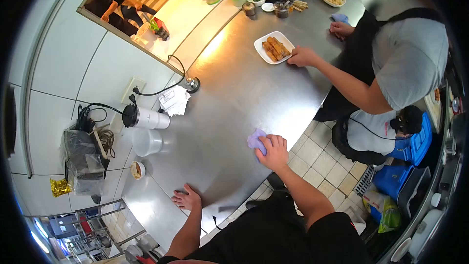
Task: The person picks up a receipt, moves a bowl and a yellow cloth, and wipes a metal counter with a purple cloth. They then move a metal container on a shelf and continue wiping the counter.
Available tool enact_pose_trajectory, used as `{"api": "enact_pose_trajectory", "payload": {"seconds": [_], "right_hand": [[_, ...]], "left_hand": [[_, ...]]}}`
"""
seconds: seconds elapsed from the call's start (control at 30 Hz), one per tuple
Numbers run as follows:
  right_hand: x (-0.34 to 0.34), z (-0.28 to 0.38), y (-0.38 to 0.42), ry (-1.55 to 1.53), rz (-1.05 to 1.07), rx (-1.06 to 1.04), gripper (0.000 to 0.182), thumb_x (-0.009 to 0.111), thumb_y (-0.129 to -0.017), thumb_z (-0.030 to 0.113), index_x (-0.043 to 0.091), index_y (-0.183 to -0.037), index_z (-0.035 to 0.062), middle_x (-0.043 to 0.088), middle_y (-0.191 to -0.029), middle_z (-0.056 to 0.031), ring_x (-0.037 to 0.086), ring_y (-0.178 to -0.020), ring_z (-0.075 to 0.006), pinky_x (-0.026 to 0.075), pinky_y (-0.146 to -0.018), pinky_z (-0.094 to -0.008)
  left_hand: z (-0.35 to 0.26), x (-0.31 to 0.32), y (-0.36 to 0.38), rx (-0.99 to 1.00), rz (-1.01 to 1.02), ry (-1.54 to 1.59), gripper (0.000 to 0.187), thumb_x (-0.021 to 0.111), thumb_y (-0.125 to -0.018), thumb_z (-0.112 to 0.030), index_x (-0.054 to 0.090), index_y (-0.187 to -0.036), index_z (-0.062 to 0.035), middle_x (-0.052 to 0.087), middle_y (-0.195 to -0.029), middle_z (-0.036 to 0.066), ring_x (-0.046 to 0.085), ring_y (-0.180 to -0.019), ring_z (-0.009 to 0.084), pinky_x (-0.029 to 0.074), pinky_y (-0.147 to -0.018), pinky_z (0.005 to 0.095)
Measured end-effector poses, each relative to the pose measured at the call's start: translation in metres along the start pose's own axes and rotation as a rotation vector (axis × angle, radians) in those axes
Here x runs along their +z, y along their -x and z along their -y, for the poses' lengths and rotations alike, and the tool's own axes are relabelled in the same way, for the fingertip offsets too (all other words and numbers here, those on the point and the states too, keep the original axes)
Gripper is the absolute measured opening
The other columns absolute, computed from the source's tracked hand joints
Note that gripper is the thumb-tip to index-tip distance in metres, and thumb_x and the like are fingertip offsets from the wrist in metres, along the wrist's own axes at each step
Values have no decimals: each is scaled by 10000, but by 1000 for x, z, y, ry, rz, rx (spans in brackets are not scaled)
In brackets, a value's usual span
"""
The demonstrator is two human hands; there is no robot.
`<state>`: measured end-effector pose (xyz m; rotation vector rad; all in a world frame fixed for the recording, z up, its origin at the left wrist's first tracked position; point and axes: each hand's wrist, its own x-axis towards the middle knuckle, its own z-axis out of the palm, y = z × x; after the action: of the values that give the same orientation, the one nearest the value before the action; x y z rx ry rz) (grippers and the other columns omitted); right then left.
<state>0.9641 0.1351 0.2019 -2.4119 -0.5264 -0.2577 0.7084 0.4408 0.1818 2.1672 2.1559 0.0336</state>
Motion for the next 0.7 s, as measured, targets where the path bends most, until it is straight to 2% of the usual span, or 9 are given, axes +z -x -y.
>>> {"api": "enact_pose_trajectory", "payload": {"seconds": [0.2,0.27,0.4,0.5,0.7], "right_hand": [[1,2,-4,9,-9,-18,426,769,-719,301,682,-1101,135,611,-1057,-89,558,-1025,-298,425,-898,-437],[2,2,-4,14,-4,-12,418,765,-725,315,681,-1101,154,605,-1062,-76,556,-1031,-288,424,-906,-438],[1,2,-6,25,7,-11,415,763,-728,323,679,-1099,158,602,-1060,-72,557,-1025,-284,422,-904,-437],[-1,3,-8,13,-9,-21,411,770,-707,288,683,-1073,125,611,-1044,-91,558,-1019,-298,424,-889,-429],[-1,1,-8,-2,2,-20,428,769,-725,298,673,-1115,149,599,-1059,-70,556,-1024,-287,425,-906,-434]], "left_hand": [[1,1,-2,-5,-13,9,869,458,-964,-684,269,-1560,-81,121,-1656,284,83,-1548,437,111,-1210,630],[0,0,-1,0,-16,20,856,478,-962,-669,274,-1555,-87,124,-1655,283,89,-1545,446,112,-1210,631],[2,5,-3,0,-29,10,853,469,-962,-676,273,-1554,-93,126,-1655,282,97,-1545,443,119,-1209,630],[1,5,-2,-6,-32,-18,853,447,-963,-696,273,-1551,-105,134,-1655,279,105,-1549,425,130,-1206,629],[5,10,-3,10,-58,-25,857,446,-959,-706,282,-1550,-107,151,-1651,281,117,-1546,427,140,-1200,637]]}}
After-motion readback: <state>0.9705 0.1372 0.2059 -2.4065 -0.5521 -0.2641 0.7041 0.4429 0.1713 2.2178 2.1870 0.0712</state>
